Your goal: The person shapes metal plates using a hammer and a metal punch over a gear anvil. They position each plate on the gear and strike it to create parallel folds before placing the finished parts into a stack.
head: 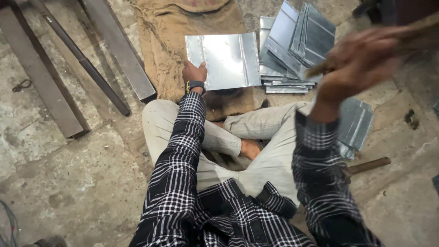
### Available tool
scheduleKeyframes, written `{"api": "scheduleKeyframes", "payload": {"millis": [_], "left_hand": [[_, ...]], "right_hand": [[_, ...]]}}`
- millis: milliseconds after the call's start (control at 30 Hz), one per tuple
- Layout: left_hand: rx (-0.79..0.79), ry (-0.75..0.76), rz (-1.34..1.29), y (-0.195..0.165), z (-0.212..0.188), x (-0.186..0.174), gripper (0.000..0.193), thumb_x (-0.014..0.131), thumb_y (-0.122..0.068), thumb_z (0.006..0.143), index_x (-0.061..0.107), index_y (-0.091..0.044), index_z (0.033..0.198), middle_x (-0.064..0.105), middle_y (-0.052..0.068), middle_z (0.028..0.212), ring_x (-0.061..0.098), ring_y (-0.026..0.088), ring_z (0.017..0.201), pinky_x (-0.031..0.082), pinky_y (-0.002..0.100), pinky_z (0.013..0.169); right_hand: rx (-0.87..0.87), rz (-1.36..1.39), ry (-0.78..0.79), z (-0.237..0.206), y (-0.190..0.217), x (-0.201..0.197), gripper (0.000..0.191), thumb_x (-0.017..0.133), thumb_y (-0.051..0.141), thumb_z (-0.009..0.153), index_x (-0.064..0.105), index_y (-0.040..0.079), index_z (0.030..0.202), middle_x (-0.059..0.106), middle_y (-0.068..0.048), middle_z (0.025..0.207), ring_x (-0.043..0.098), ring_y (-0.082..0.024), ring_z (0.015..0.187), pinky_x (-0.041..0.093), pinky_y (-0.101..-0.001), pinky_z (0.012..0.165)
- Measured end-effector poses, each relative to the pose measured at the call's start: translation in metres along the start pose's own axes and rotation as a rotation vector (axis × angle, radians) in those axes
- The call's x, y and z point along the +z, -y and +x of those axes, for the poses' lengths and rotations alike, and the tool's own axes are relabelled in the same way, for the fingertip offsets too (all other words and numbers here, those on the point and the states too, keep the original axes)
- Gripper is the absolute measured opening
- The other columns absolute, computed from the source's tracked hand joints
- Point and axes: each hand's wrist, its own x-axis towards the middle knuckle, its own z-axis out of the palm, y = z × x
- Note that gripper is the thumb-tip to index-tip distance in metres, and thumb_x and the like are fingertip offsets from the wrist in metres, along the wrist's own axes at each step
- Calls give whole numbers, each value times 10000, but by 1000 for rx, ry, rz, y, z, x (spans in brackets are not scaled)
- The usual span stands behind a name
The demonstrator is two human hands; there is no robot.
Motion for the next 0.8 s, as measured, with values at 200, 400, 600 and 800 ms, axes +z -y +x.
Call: {"api": "scheduleKeyframes", "payload": {"millis": [200,400,600,800], "left_hand": [[12,-8,5,4,-1,-2,601,849,-366,779,550,65,1071,691,346,977,679,514,942,554,546,837],[-8,15,3,3,-1,0,617,845,-377,784,557,82,1079,687,345,985,678,508,940,554,541,829],[27,11,5,-1,8,2,577,835,-383,802,589,74,1053,692,337,987,676,502,956,546,542,850],[2,-8,31,-2,12,4,585,829,-381,802,577,66,1083,692,338,976,673,510,947,540,554,842]], "right_hand": [[-241,49,-73,-4,-12,40,363,442,338,1125,615,25,1066,522,-138,795,423,-210,569,357,-346,507],[456,-944,413,-186,-115,26,458,515,387,1102,682,-40,1122,671,-231,943,656,-390,839,491,-477,755],[519,-388,81,-144,-91,-21,442,543,460,1097,545,66,897,474,7,681,432,-104,545,344,-286,475],[-157,79,71,19,4,-10,378,394,414,1151,560,99,1026,410,-79,697,343,-147,480,323,-294,445]]}}
